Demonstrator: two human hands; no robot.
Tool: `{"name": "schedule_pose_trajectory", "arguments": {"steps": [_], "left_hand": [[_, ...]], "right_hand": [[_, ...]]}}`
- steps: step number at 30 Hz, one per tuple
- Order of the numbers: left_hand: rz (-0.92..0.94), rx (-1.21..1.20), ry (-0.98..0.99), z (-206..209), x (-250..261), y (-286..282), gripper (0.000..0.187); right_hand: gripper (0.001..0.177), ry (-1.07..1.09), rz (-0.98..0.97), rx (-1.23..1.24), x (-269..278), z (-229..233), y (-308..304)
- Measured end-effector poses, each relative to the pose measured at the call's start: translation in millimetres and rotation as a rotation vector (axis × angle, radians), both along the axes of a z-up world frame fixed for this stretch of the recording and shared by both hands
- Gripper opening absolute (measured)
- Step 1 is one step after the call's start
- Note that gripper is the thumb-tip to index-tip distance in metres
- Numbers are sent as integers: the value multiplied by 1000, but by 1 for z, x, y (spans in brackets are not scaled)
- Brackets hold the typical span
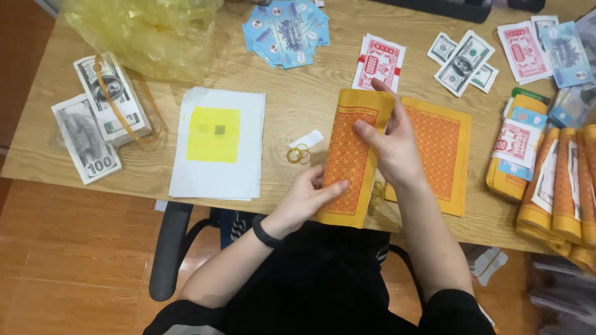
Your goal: The person sits at a wooden desk and repeatedly assembles bundles of paper currency, including US $100 bills and Vietnamese đồng notes. They place the notes into yellow patterned envelopes, secure them with rubber bands, and use a green marker to mark the stacks. The person also fans out stacks of red 500,000 đồng notes and arranges them on the desk.
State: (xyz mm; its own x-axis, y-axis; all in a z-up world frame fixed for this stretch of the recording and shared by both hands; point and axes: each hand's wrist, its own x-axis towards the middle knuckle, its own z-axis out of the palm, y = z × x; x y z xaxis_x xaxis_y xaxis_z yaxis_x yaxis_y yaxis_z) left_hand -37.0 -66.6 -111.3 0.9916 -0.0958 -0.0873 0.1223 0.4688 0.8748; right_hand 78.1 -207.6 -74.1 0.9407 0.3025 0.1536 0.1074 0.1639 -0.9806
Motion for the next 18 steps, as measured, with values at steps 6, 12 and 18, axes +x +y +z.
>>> {"name": "schedule_pose_trajectory", "arguments": {"steps": [6,12,18], "left_hand": [[-92,12,54,4,5,-4,36],[-127,74,35,6,18,-1,37],[30,98,-10,12,35,6,33]], "right_hand": [[67,-8,-87,31,14,11,-1],[61,7,-117,18,24,4,0],[47,72,-26,-195,35,55,-1]]}}
